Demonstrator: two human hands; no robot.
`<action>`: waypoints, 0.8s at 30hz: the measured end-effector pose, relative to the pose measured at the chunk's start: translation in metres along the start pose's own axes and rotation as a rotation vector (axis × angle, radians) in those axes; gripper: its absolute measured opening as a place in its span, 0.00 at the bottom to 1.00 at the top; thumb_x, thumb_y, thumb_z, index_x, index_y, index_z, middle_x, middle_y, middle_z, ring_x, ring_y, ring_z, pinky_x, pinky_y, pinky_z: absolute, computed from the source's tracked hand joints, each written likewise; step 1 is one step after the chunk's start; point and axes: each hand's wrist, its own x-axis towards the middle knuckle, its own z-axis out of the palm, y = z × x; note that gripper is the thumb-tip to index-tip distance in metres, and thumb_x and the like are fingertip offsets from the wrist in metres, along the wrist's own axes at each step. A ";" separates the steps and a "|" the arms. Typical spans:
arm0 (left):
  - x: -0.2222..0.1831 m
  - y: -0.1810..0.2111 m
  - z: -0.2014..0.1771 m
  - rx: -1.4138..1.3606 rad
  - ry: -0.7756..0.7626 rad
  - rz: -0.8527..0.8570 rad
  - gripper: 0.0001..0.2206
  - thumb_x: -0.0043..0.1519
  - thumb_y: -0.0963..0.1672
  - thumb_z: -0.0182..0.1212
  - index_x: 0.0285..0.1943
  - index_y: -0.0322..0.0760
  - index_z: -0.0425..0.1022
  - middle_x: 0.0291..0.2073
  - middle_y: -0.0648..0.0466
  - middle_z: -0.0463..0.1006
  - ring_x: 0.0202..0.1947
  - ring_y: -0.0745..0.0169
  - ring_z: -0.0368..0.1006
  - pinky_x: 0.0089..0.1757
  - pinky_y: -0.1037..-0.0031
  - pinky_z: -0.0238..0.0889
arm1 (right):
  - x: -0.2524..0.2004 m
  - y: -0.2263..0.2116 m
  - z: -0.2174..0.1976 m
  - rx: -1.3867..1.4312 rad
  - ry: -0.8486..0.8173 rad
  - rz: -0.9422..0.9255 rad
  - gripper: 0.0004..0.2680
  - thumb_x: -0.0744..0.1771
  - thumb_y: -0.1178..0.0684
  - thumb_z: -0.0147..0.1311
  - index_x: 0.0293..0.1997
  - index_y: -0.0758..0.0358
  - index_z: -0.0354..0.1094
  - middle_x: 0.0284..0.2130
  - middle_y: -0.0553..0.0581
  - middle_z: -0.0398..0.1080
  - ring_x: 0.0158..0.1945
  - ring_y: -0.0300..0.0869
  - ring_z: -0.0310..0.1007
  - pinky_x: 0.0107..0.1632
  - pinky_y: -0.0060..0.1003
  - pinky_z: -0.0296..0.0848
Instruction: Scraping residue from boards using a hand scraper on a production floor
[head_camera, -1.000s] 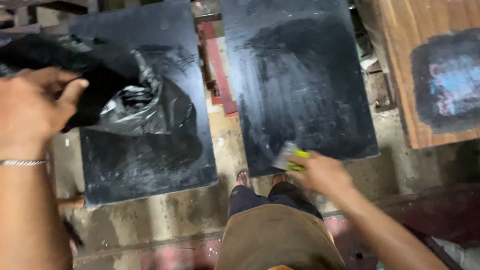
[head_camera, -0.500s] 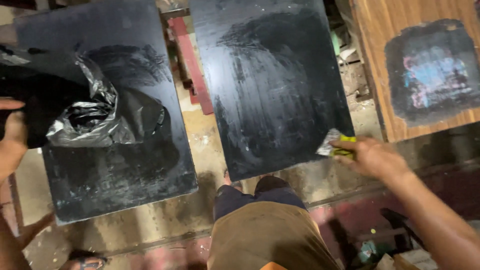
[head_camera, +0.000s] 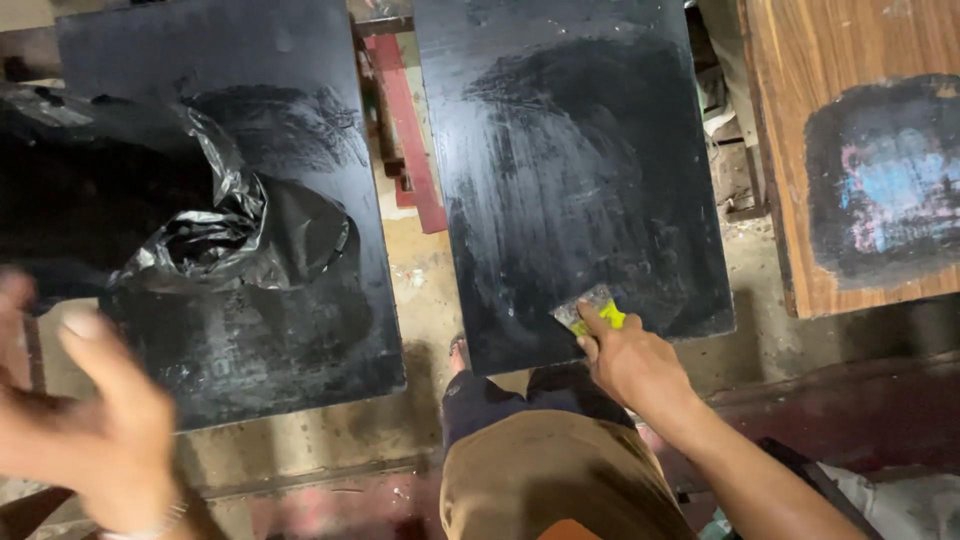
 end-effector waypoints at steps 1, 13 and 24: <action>0.008 0.025 -0.003 -0.108 0.022 -0.005 0.11 0.82 0.34 0.65 0.59 0.04 0.71 0.51 0.21 0.75 0.58 0.19 0.75 0.57 0.46 0.68 | 0.002 -0.008 -0.015 0.051 0.003 0.038 0.20 0.72 0.44 0.34 0.77 0.41 0.43 0.44 0.72 0.68 0.32 0.61 0.76 0.36 0.54 0.77; -0.060 0.120 0.002 -0.360 -0.061 -0.400 0.16 0.73 0.46 0.51 0.55 0.22 0.69 0.65 0.32 0.63 0.73 0.26 0.59 0.71 0.36 0.57 | 0.077 0.028 -0.056 0.090 0.123 0.181 0.18 0.71 0.42 0.37 0.72 0.41 0.57 0.46 0.73 0.75 0.49 0.67 0.76 0.49 0.58 0.74; -0.099 0.142 0.008 -0.293 -0.130 -0.605 0.20 0.74 0.48 0.48 0.54 0.20 0.72 0.65 0.33 0.66 0.72 0.26 0.61 0.68 0.39 0.59 | 0.090 0.012 -0.090 -0.019 -0.012 0.227 0.20 0.71 0.43 0.31 0.75 0.42 0.51 0.54 0.71 0.72 0.54 0.66 0.75 0.55 0.58 0.74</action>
